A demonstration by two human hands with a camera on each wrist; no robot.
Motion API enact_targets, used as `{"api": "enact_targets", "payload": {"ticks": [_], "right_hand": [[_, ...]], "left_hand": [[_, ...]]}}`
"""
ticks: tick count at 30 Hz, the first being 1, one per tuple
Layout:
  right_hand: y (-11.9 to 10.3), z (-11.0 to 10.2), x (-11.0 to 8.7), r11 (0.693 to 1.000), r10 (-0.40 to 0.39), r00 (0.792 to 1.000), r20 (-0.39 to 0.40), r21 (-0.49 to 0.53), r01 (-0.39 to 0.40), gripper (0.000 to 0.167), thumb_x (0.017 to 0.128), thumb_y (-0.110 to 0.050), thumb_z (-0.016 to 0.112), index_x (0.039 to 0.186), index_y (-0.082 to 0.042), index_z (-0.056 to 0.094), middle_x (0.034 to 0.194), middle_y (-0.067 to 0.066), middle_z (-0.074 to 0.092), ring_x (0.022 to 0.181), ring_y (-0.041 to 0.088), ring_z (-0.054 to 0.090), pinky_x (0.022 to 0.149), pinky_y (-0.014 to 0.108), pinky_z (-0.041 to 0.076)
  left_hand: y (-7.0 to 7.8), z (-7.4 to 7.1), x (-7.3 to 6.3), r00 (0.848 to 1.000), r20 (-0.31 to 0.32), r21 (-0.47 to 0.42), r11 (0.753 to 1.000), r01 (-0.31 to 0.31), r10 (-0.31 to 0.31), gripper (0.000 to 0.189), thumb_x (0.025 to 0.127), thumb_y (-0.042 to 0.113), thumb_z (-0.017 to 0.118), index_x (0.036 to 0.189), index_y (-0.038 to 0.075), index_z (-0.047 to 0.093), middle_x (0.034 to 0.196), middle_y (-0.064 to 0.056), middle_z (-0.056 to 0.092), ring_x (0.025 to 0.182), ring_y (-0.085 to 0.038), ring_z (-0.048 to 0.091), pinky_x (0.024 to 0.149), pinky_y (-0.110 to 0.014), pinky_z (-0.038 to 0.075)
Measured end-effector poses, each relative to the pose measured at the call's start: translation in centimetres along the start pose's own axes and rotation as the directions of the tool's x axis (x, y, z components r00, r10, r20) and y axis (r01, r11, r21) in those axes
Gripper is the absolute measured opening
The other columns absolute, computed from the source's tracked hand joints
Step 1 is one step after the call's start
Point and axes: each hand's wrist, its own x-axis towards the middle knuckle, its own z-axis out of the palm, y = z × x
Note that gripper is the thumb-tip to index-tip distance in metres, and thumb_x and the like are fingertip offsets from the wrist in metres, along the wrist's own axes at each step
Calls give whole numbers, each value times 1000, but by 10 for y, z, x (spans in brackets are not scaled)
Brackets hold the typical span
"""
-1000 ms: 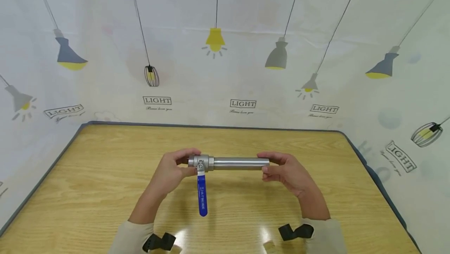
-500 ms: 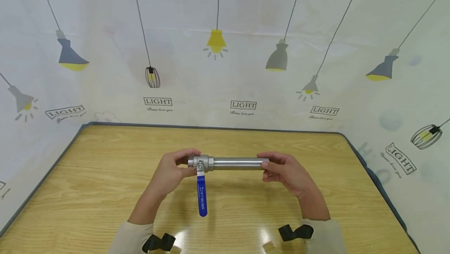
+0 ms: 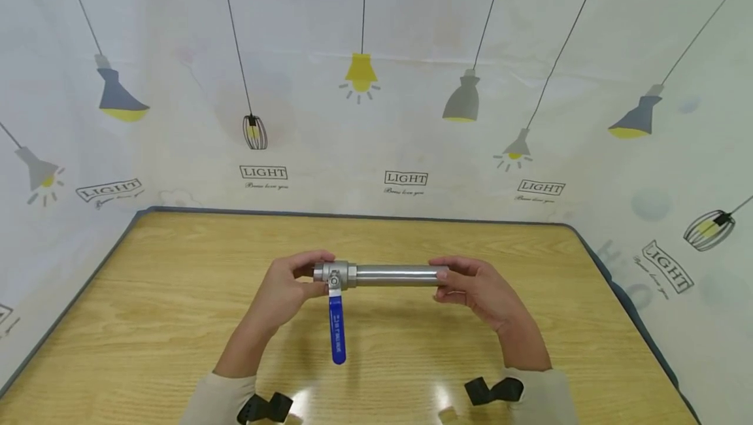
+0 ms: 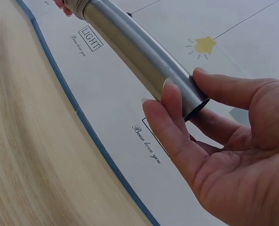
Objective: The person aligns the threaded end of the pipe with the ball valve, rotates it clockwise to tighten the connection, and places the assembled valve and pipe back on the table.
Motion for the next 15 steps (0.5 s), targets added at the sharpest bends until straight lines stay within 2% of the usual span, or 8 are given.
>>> {"api": "enact_targets", "payload": {"ticks": [6,9,15], "right_hand": [[4,-3,0,999,1,1000,19,-33,0,45,86,0,70,128,5,55,110,8,59,90,19,66,83,35,56],[4,-3,1,999,6,1000,18,-52,-5,48,85,-1,71,130,2,54,112,10,58,92,23,65,83,37,56],[3,-2,1,999,6,1000,3,-40,-6,42,86,-4,70,125,0,54,110,12,58,87,25,66,81,35,57]], "left_hand": [[-1,0,0,1000,6,3,1000,5,-5,42,80,-7,71,119,8,68,114,-13,64,104,-27,59,81,-35,54],[-1,0,0,1000,3,8,1000,4,-4,42,80,-7,71,118,9,68,113,-12,65,104,-27,59,81,-35,54],[0,0,1,1000,5,17,1000,5,-5,41,80,-6,71,118,10,68,114,-12,64,104,-27,59,82,-35,54]]}}
